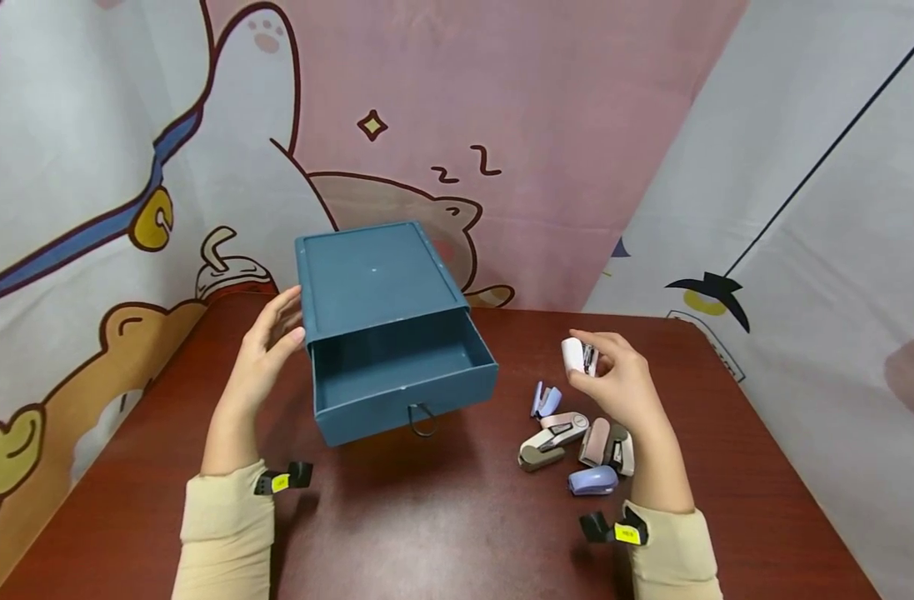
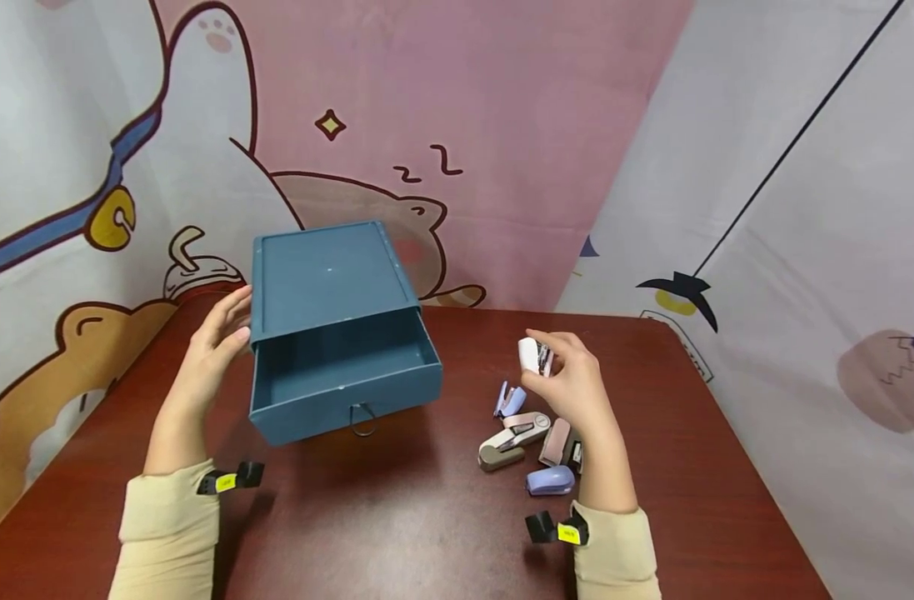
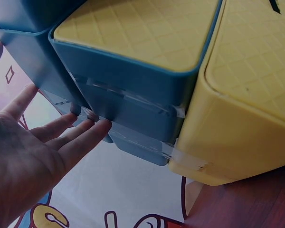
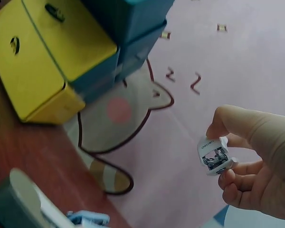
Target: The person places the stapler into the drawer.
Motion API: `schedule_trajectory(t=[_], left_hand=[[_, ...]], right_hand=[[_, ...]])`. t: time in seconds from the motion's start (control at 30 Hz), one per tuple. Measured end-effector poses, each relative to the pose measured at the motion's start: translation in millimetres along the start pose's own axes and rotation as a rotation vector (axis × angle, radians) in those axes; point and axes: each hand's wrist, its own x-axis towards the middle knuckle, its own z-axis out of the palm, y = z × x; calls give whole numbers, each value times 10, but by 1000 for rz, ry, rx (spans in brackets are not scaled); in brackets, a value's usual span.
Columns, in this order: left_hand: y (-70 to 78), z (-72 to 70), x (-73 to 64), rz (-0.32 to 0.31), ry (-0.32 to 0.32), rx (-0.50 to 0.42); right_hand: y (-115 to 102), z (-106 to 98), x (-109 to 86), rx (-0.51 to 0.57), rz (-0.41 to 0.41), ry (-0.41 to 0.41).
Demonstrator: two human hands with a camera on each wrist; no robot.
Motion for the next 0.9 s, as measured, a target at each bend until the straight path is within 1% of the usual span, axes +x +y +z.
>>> schedule_trajectory(t=[0.1,0.17,0.33,0.57,0.77,0.9], left_hand=[[-46,-16,-4,-1,1,-1],[-55,-19,-5,0,1,-2],[-48,-12,-2,5,0,-7],[-42,-3,-1,0,-1,-7],[-45,-5,-3,-9,4,-5],[-43,-5,-3,-7,3,-4]], right_hand=[[-129,-6,20,3,-48,1],[-221,-11,36,5,-66,2],[-441,-25,86,14,-93,-2],[-681,-27,163,32,-165,-5],[-848,-27,200,107,-163,-61],[-1082,-54,195,134,-176,-77]])
